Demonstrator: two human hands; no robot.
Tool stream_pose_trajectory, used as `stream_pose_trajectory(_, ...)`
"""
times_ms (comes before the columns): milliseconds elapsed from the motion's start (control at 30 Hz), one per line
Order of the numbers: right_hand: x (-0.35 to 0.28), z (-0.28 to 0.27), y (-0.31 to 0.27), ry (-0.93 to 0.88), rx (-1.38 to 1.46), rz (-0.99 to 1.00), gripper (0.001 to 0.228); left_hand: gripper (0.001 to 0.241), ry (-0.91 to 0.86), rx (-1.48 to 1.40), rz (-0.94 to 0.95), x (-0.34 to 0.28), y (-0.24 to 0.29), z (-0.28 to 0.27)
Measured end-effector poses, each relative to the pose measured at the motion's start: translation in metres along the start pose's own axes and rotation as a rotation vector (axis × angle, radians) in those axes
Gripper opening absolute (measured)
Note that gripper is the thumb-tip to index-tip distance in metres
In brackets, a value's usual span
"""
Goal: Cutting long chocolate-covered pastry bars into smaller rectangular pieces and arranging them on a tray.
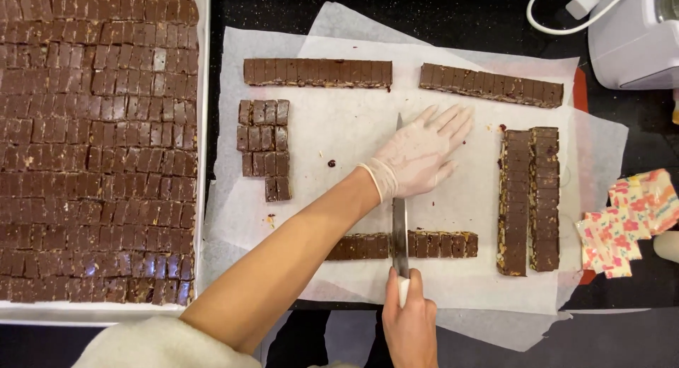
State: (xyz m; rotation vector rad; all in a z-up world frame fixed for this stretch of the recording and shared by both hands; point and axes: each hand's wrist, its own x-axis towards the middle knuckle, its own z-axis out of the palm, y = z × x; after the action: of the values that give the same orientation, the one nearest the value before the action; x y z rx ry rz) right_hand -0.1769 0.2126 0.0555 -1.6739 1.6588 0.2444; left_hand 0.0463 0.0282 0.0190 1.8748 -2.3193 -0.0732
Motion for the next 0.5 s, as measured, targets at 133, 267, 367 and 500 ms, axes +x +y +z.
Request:
stream_pose_trajectory(133, -0.006, -0.003, -0.003, 0.024, 0.133, -0.103, 0.024, 0.081, 0.031, 0.034, 0.001, -0.002, -0.001, -0.021)
stream_pose_trajectory(267, -0.014, -0.002, -0.012, -0.024, 0.061, -0.093, 0.025, 0.08, -0.004, 0.038, -0.022, -0.021, -0.009, -0.007)
stream_pose_trajectory(367, -0.015, 0.002, -0.013, -0.125, 0.038, 0.087, 0.035, 0.084, -0.025, -0.005, -0.042, -0.027, -0.009, -0.002)
stream_pose_trajectory(500, -0.014, 0.011, -0.004, -0.105, 0.042, 0.08, 0.036, 0.082, -0.028, 0.027, -0.032, -0.03, -0.007, 0.003)
